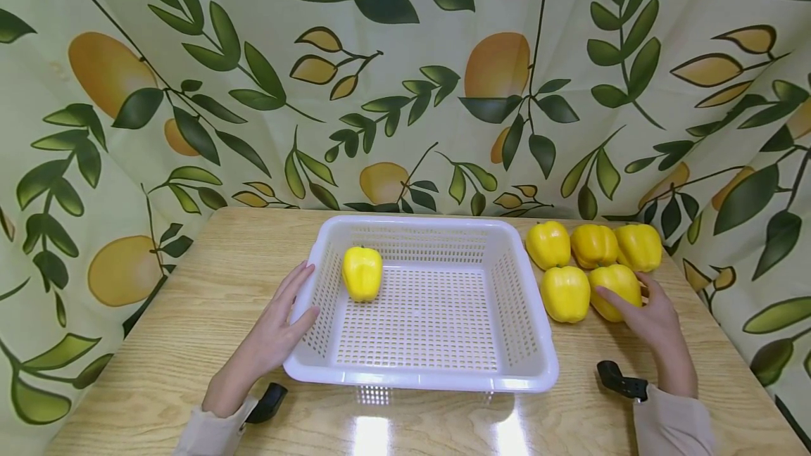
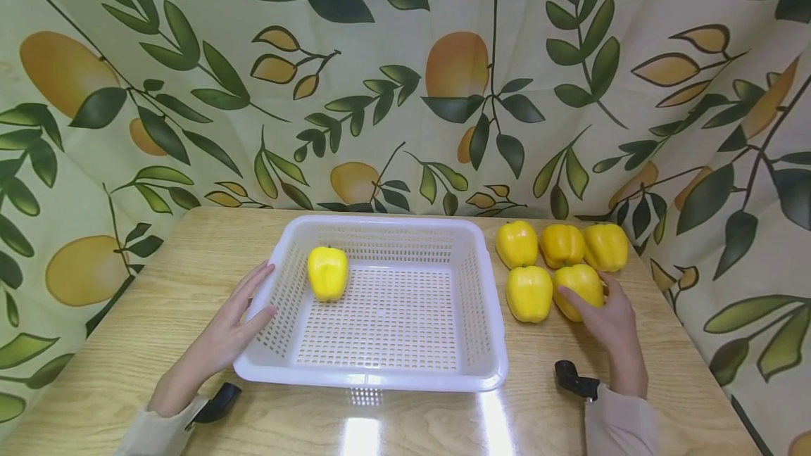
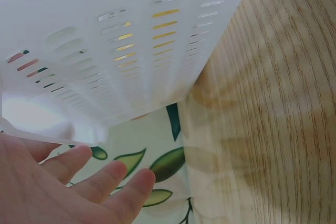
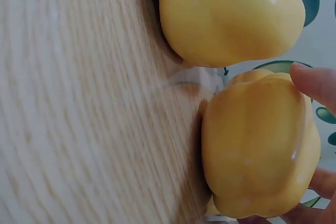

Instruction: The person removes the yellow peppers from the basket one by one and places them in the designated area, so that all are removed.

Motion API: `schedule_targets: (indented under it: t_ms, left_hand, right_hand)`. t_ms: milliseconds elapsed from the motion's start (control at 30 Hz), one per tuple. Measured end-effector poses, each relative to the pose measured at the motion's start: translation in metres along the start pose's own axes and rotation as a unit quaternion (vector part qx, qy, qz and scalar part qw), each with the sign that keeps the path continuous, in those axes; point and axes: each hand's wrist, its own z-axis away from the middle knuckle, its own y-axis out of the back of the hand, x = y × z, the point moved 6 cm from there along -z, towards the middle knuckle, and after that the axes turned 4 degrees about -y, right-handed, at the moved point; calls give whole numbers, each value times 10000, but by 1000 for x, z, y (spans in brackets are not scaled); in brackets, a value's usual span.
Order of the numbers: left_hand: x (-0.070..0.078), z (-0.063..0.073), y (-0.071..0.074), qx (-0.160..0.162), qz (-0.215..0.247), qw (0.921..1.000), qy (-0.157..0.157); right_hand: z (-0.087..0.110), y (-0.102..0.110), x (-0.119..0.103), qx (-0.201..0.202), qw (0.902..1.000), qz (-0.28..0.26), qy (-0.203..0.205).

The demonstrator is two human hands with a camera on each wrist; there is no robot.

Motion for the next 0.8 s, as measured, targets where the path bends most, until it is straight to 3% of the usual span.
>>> schedule_targets:
  t_ms: [800]
  left_hand:
    - [1,1,0,-10,25,10000,41]
  right_hand:
    - [14,18,-14,471,9979,-221,373]
